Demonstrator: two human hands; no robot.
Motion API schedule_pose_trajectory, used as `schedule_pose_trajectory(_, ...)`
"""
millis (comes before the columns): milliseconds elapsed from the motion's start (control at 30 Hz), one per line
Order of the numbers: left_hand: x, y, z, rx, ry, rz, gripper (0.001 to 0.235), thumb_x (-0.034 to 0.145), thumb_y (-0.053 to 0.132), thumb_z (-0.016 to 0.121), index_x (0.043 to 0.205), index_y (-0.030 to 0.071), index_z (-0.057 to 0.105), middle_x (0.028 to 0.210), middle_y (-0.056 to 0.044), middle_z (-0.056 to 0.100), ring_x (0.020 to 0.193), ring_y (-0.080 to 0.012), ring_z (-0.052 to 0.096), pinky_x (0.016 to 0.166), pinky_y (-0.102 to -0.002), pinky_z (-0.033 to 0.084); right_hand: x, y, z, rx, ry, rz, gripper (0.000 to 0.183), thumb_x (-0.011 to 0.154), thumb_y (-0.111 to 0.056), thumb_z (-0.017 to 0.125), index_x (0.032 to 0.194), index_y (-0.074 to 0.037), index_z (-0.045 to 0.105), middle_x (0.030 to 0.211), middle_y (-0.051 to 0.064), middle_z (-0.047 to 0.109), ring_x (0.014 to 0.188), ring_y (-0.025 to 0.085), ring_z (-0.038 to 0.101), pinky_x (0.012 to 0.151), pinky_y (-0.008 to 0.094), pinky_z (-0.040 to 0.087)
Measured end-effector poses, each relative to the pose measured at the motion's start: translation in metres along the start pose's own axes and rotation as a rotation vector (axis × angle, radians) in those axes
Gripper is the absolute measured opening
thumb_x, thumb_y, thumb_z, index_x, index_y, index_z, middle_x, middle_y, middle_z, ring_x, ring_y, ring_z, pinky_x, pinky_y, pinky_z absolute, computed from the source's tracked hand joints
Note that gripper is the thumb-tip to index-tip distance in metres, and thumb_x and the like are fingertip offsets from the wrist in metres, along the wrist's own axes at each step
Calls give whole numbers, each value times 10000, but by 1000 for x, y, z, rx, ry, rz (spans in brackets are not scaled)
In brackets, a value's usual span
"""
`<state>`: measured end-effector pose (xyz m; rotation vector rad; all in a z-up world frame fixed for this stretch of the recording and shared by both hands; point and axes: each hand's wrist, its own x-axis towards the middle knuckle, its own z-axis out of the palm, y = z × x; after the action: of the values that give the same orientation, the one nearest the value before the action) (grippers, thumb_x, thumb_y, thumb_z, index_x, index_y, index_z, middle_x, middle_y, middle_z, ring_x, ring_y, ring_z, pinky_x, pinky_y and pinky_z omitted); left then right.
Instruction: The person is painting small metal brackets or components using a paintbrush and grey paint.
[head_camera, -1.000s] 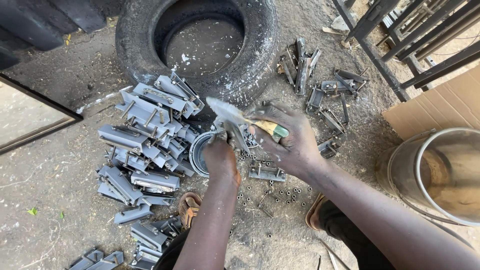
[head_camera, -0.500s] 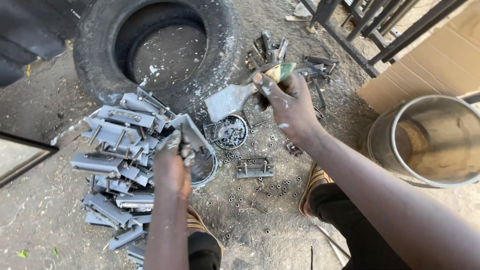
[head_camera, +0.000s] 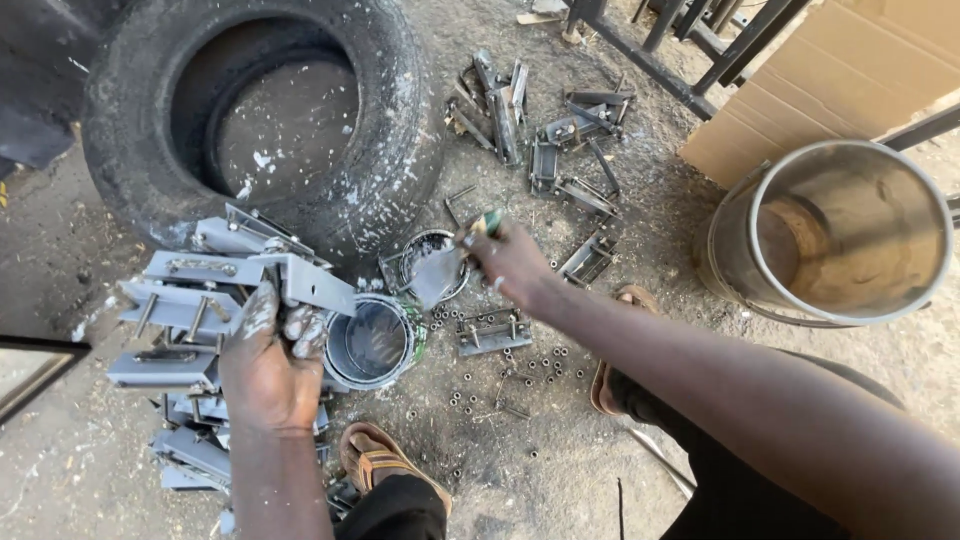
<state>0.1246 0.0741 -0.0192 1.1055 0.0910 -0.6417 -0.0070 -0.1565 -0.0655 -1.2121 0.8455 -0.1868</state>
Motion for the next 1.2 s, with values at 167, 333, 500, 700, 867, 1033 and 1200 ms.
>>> schedule_pose_trajectory(167, -21, 12, 5, 345, 101, 13, 337, 1081, 204, 479, 1328, -19, 532, 1236, -167, 583, 1171, -252, 571, 1061, -406, 407, 37, 18, -33, -521, 19, 11, 257, 990, -305, 577, 1056, -89, 700, 880, 163, 693, 855, 337, 673, 752, 414, 536)
schedule_pose_trajectory(333, -32, 22, 26, 559, 150, -69, 503, 1095, 341, 450, 1420, -42, 478, 1383, -307, 541, 1388, -404, 502, 1195, -569, 282, 77, 95, -68, -851, -8, 15, 266, 934, -330, 586, 1020, -110, 708, 925, 206, 719, 1007, 454, 691, 882, 521, 534)
schedule_pose_trajectory(500, -37, 20, 37, 700, 195, -217, 347, 1082, 340, 538, 1085, 16, 660, 1030, -136, 624, 978, -272, 634, 1025, -537, 431, 53, 185, -72, -1162, -196, 283, 407, 945, -302, 564, 1203, -21, 706, 1117, 268, 723, 1053, 456, 707, 852, 566, 578)
schedule_pose_trajectory(700, -38, 21, 50, 831, 166, -163, 347, 1081, 286, 558, 888, 38, 704, 781, -103, 592, 750, -235, 569, 850, -456, 452, -1, 255, -10, -1466, -574, 2, 296, 973, -84, 504, 1120, -153, 751, 1256, 181, 616, 1000, 431, 724, 809, 582, 605)
schedule_pose_trajectory(867, -36, 16, 43, 886, 178, -151, 320, 1062, 230, 581, 926, -29, 709, 694, -116, 526, 659, -192, 465, 719, -390, 416, 6, 355, -13, -1649, -495, -344, 132, 941, -193, 641, 1034, -172, 732, 1125, 111, 568, 808, 369, 736, 639, 497, 623)
schedule_pose_trajectory(1033, -27, 25, 49, 974, 266, -320, 311, 1038, 216, 547, 1206, 43, 745, 786, -92, 685, 571, -144, 447, 515, -269, 328, 15, 335, -14, -1834, -703, -121, 316, 919, -98, 720, 1230, -63, 673, 1352, 154, 524, 961, 261, 642, 686, 378, 657)
schedule_pose_trajectory(1200, -32, 33, 66, 936, 231, -150, 336, 1041, 224, 541, 852, 84, 781, 849, -22, 750, 824, -140, 665, 774, -317, 482, 13, 358, -26, -1732, -658, -236, 369, 859, 8, 741, 1207, -41, 630, 1146, 141, 583, 837, 237, 627, 565, 341, 638)
